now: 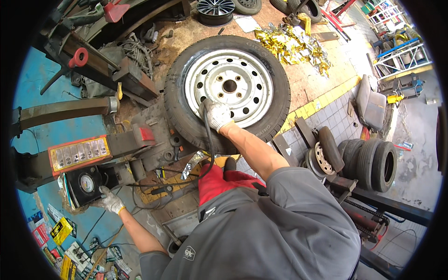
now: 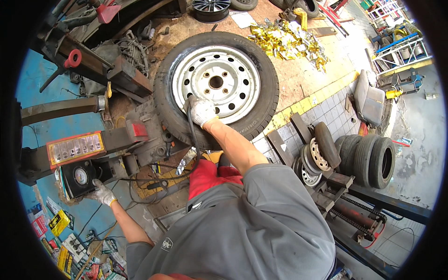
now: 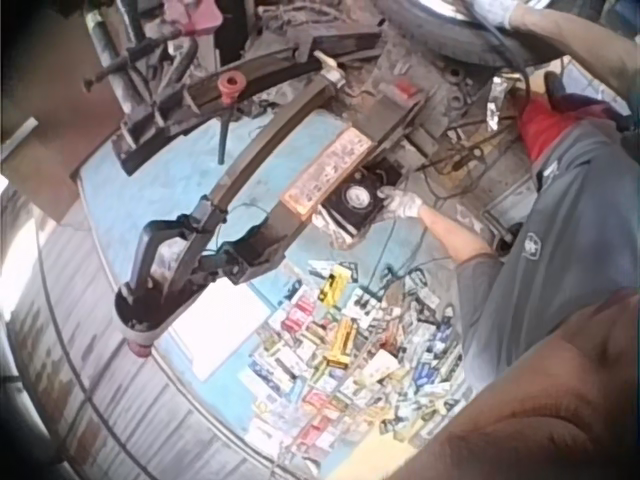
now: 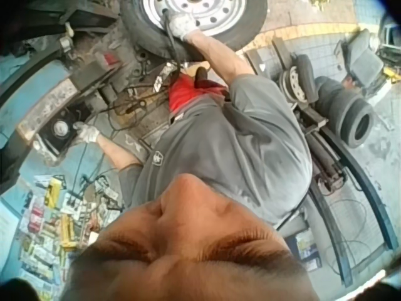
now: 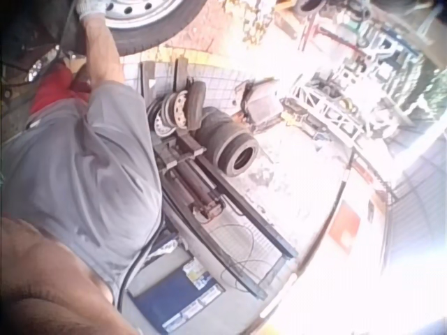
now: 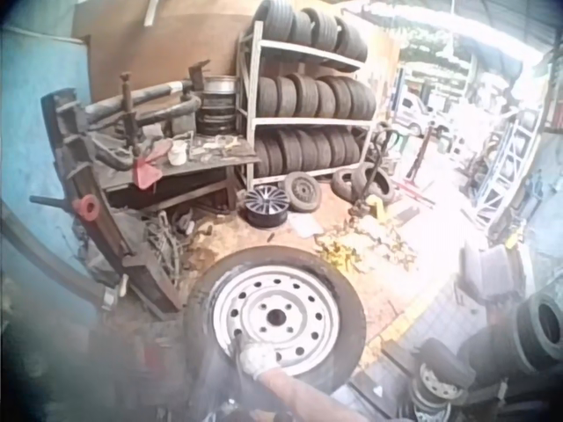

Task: The person mounts a tire onto a rim using a tire changer machine, inflates the tire with an air hose, and then brushes the rim surface. The tire is secured on the machine throughout the process.

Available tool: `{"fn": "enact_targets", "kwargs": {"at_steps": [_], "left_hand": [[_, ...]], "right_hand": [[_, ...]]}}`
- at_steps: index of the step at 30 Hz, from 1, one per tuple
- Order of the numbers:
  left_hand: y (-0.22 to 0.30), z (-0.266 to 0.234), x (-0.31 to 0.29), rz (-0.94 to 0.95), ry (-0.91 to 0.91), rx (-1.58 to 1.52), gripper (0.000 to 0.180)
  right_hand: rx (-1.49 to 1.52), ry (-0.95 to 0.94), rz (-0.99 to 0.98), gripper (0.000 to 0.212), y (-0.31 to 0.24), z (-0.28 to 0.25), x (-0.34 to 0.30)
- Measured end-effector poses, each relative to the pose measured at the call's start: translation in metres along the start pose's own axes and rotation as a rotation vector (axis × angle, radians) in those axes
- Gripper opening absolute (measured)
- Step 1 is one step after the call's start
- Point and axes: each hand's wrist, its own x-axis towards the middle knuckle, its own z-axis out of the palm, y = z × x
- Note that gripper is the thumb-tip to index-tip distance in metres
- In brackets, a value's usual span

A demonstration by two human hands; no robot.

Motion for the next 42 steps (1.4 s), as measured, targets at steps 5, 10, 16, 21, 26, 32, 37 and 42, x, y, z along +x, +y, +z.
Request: {"fn": "enact_targets", "kwargs": {"at_steps": [5,10,16,21,26,32,37,42], "left_hand": [[0.028,-0.006,-0.007,-0.029,-0.017,-0.069,0.131],[0.012,-0.006,-0.009,0.018,-0.003,-0.223,0.122],[0.036,0.019,-0.015,0.096,0.194,0.238,0.123],[0.009,0.007,-0.005,-0.007,0.036,-0.079,0.136],[0.006,0.007,-0.008,0.015,0.015,-0.056,0.135],[-0.002,0.006,-0.008,0.087,0.099,0.09,0.13],[0.002,0.015,-0.009,0.066,0.072,0.16,0.131],[-0.011,0.02,-0.003,0.084,0.032,0.176,0.126]], "right_hand": [[-0.083,0.023,0.036,0.018,0.01,0.009,0.002],[-0.094,-0.003,0.024,0.021,0.011,0.015,0.002],[-0.176,-0.157,0.05,0.032,0.053,0.009,0.015],[-0.131,-0.05,0.08,0.025,0.012,0.012,0.009],[-0.1,0.007,0.052,0.024,0.014,0.015,0.004],[-0.083,0.02,0.082,0.021,0.006,0.015,0.004],[-0.048,-0.004,0.063,0.024,0.02,0.019,0.003],[-0.054,-0.047,0.076,0.027,0.006,0.007,0.007]]}}
